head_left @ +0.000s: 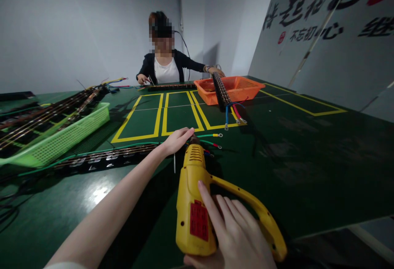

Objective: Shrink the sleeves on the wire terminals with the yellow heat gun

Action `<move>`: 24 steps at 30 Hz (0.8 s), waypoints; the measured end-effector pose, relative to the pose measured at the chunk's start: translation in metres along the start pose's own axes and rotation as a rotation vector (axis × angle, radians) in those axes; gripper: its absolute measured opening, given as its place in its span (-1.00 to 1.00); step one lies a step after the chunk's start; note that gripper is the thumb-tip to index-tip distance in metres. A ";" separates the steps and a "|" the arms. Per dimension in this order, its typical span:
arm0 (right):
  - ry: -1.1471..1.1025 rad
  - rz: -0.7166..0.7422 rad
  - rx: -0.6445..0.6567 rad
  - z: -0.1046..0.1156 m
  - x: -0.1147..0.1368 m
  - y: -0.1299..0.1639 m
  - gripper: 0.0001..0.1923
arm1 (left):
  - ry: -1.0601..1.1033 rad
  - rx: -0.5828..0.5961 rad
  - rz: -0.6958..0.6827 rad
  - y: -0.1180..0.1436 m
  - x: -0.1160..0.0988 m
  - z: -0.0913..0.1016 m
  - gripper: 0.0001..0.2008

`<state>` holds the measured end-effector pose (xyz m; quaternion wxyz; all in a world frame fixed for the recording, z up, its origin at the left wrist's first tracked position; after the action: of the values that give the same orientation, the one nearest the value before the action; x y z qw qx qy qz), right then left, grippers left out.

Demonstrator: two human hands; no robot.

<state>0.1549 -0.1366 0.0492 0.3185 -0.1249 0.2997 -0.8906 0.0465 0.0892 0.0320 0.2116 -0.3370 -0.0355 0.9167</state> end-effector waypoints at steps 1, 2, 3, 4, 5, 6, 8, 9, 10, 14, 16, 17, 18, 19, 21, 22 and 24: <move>-0.013 0.000 0.000 -0.001 0.001 -0.001 0.18 | 0.005 0.000 -0.002 0.000 0.000 0.000 -0.37; -0.023 0.001 0.004 -0.002 0.001 -0.001 0.18 | 0.015 -0.001 -0.007 0.000 -0.001 0.001 -0.36; -0.026 0.004 0.006 -0.002 0.002 -0.001 0.17 | 0.033 -0.002 -0.014 0.000 -0.002 0.001 -0.35; -0.026 0.003 0.005 -0.003 0.002 -0.001 0.17 | 0.058 -0.001 -0.020 0.001 -0.002 0.001 -0.34; -0.028 0.002 0.004 -0.002 0.002 -0.001 0.16 | 0.085 0.002 -0.021 0.001 -0.003 0.002 -0.33; -0.036 0.001 0.010 -0.003 0.001 -0.001 0.17 | 0.111 0.006 -0.015 0.001 -0.002 0.002 -0.32; -0.060 -0.001 0.037 -0.004 0.000 -0.001 0.17 | 0.146 0.010 0.013 0.001 0.000 0.001 -0.31; -0.072 -0.001 0.055 -0.005 0.000 -0.001 0.17 | 0.152 0.012 0.026 0.001 0.002 0.001 -0.31; -0.081 0.002 0.069 -0.005 -0.001 -0.001 0.16 | 0.152 0.015 0.033 0.001 0.003 0.001 -0.32; -0.046 0.006 0.042 0.001 -0.004 0.000 0.14 | 0.099 0.008 0.008 0.000 0.002 0.002 -0.34; -0.015 0.004 0.024 0.005 -0.007 0.002 0.15 | 0.062 -0.013 -0.009 -0.001 0.003 0.004 -0.36; -0.002 0.007 0.022 0.006 -0.008 0.004 0.14 | 0.050 -0.022 -0.013 -0.001 0.004 0.004 -0.37; 0.007 0.012 0.017 0.007 -0.010 0.006 0.13 | 0.045 -0.026 -0.014 -0.002 0.005 0.005 -0.38; 0.017 0.012 0.018 0.008 -0.012 0.007 0.11 | 0.046 -0.028 -0.011 -0.002 0.005 0.004 -0.39; 0.044 0.005 0.014 0.010 -0.017 0.011 0.09 | 0.054 -0.032 -0.003 -0.002 0.007 0.004 -0.39; 0.058 0.003 0.008 0.011 -0.019 0.013 0.09 | 0.057 -0.034 0.002 -0.002 0.007 0.004 -0.39; 0.086 -0.005 -0.011 0.014 -0.024 0.016 0.06 | 0.056 -0.039 0.011 -0.002 0.008 0.005 -0.40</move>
<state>0.1869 -0.1379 0.0494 0.3025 -0.0888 0.3177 -0.8943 0.0390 0.0948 0.0315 0.2007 -0.3670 -0.0457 0.9072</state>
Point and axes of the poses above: each hand's wrist, its own y-axis away from the middle knuckle, its own z-axis out of the back of the hand, x = y × z, the point moved 10 cm from there along -y, towards the middle knuckle, and after that the axes turned 13 degrees about -y, right-handed, at the moved point
